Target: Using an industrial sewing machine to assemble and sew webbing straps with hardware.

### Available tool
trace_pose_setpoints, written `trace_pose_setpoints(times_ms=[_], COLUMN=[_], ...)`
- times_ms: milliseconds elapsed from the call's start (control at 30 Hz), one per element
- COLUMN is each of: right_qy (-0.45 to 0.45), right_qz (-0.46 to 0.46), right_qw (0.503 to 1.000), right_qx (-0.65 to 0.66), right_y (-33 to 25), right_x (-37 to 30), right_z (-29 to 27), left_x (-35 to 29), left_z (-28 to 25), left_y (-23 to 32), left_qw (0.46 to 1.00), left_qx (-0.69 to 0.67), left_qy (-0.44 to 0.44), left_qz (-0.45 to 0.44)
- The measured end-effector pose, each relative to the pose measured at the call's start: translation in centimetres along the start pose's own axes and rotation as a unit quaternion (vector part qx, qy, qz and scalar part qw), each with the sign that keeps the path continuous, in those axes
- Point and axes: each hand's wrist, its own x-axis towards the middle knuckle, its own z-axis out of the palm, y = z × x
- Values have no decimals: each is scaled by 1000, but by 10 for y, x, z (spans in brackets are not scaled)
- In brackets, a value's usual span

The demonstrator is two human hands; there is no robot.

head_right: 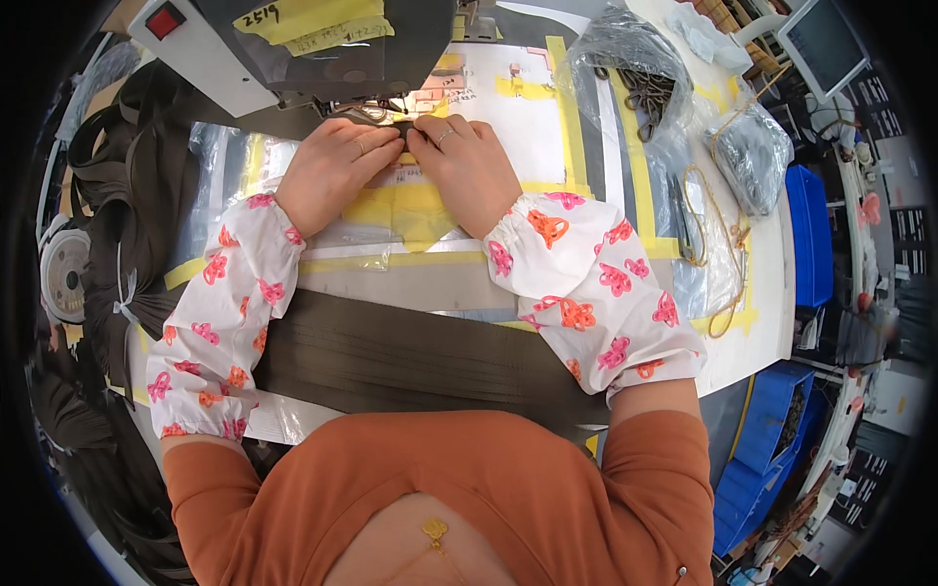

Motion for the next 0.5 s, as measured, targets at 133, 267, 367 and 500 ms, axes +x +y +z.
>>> trace_pose_setpoints(times_ms=[133,267,367,500], right_qy=[-15,-18,-52,32], right_qz=[25,-30,-28,9], right_qw=[1000,999,995,999], right_qx=[9,-20,-74,-16], right_y=[1,6,4,-1], right_x=[2,2,-1,1], right_z=[-1,-3,-2,0], left_x=[-1,-2,-6,-8], left_z=[9,16,15,7], left_y=[-9,-13,-8,-5], left_qw=[999,995,997,996], left_qx=[-46,-91,-75,-68], left_qy=[8,24,6,31], left_qz=[-26,-33,-32,-53])
